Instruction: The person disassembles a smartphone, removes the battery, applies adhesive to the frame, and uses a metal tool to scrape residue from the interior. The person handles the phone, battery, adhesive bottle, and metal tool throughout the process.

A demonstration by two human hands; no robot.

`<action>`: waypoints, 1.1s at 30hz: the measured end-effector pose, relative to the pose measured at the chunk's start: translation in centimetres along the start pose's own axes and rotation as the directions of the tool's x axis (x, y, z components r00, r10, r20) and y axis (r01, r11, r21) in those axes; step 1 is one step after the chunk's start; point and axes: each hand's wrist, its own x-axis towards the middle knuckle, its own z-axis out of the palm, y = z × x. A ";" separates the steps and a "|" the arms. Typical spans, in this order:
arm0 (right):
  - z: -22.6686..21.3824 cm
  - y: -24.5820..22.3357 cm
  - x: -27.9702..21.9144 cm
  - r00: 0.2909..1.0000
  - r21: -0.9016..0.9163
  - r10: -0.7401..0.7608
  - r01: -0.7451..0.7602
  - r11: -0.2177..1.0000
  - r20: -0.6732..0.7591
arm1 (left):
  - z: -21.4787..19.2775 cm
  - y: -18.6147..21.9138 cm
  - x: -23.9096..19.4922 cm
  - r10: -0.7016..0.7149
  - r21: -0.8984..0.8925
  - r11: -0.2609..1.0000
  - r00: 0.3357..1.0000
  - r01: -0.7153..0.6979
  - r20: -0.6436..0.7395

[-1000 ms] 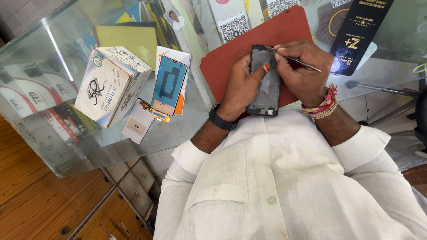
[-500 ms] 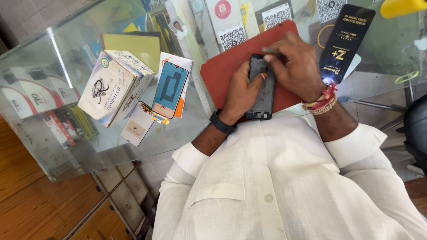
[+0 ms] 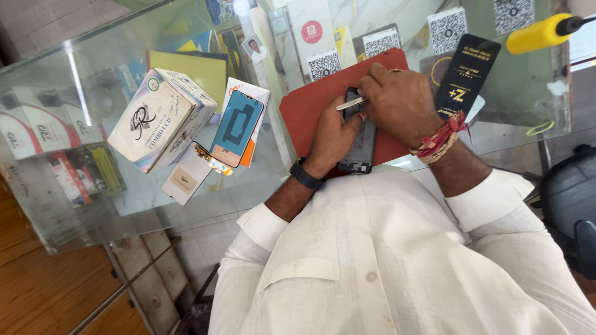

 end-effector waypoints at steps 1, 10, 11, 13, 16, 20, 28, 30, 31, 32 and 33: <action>0.0 -0.1 0.0 1.000 -0.004 -0.019 0.018 1.000 -0.017 | 0.0 -0.1 0.0 -0.001 -0.012 1.000 1.000 0.001 0.001; 0.8 -0.1 -0.3 0.998 -0.021 -0.036 0.035 0.999 -0.050 | 0.2 -0.7 0.2 0.031 -0.003 1.000 0.999 -0.031 -0.026; 0.8 -0.1 -0.4 0.997 -0.009 -0.041 0.040 0.999 -0.063 | 0.3 -0.6 0.2 0.011 0.008 1.000 1.000 -0.011 -0.023; 1.0 0.0 -0.5 0.996 0.000 -0.045 0.045 0.999 -0.076 | 0.3 -0.6 0.2 -0.004 0.016 1.000 1.000 0.005 -0.024; 1.5 0.2 -0.6 0.996 0.046 -0.031 0.035 0.998 -0.086 | 0.3 -0.5 0.2 -0.001 0.020 1.000 1.000 0.001 -0.030; 2.1 0.6 -1.0 0.999 0.162 0.019 -0.012 0.987 -0.042 | 0.2 -0.5 0.2 -0.021 0.043 0.999 1.000 0.022 -0.021; 2.6 0.9 -1.1 0.997 0.286 0.068 -0.058 0.956 -0.024 | 0.2 -0.2 0.2 -0.049 -0.008 0.999 0.999 0.049 -0.008; 2.5 1.0 -1.2 0.997 0.310 0.077 -0.070 0.948 -0.011 | 0.2 -0.1 0.1 -0.040 -0.010 0.999 0.999 0.040 -0.013; 2.5 1.0 -1.3 0.997 0.328 0.083 -0.077 0.942 -0.004 | 0.2 -0.1 0.1 -0.038 0.000 0.999 0.999 0.038 -0.017; 2.5 1.1 -1.3 0.996 0.345 0.088 -0.084 0.935 0.004 | 0.1 0.0 0.2 -0.037 0.009 0.999 0.999 0.037 -0.021; 2.6 1.2 -1.3 0.995 0.371 0.096 -0.091 0.924 0.006 | 0.1 0.0 0.2 -0.035 0.019 0.999 0.999 0.035 -0.024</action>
